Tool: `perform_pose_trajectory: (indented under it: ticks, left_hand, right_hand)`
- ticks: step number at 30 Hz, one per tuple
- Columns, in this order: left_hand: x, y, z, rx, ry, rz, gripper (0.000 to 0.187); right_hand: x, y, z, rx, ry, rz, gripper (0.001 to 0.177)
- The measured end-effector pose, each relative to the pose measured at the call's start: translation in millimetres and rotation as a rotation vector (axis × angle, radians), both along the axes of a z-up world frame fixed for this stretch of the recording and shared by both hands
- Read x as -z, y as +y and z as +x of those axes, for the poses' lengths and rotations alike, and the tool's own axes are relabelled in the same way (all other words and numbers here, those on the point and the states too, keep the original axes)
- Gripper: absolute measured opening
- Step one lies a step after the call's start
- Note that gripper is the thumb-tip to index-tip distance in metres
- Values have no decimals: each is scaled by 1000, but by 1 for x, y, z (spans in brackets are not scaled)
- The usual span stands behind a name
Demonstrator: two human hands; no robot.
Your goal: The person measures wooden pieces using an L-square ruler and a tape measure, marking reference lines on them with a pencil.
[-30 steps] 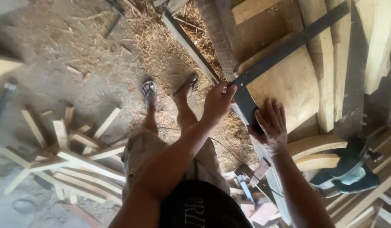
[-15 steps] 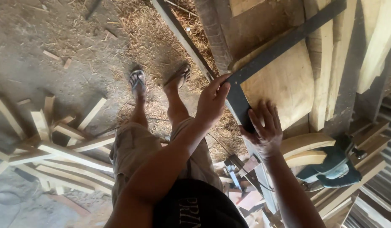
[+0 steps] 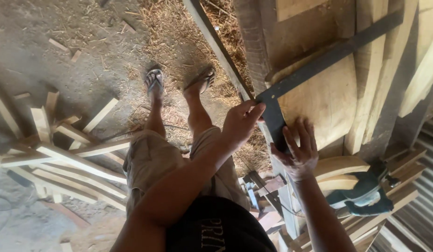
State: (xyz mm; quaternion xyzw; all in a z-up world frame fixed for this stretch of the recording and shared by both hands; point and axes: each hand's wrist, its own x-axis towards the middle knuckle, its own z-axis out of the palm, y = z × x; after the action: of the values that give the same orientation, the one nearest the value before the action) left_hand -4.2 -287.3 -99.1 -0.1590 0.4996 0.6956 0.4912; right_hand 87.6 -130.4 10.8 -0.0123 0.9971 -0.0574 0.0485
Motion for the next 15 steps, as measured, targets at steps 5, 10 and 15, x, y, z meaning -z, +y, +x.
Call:
perform_pose_trajectory:
  ticks: [5, 10, 15]
  left_hand:
    - [-3, -2, 0, -64, 42, 49, 41]
    - [-3, -2, -2, -25, 54, 21, 39]
    - [6, 1, 7, -70, 64, 49, 41]
  right_hand:
    - [5, 4, 6, 12, -17, 20, 52]
    - [2, 4, 6, 32, -31, 29, 54]
    - [3, 6, 6, 28, -29, 22, 57]
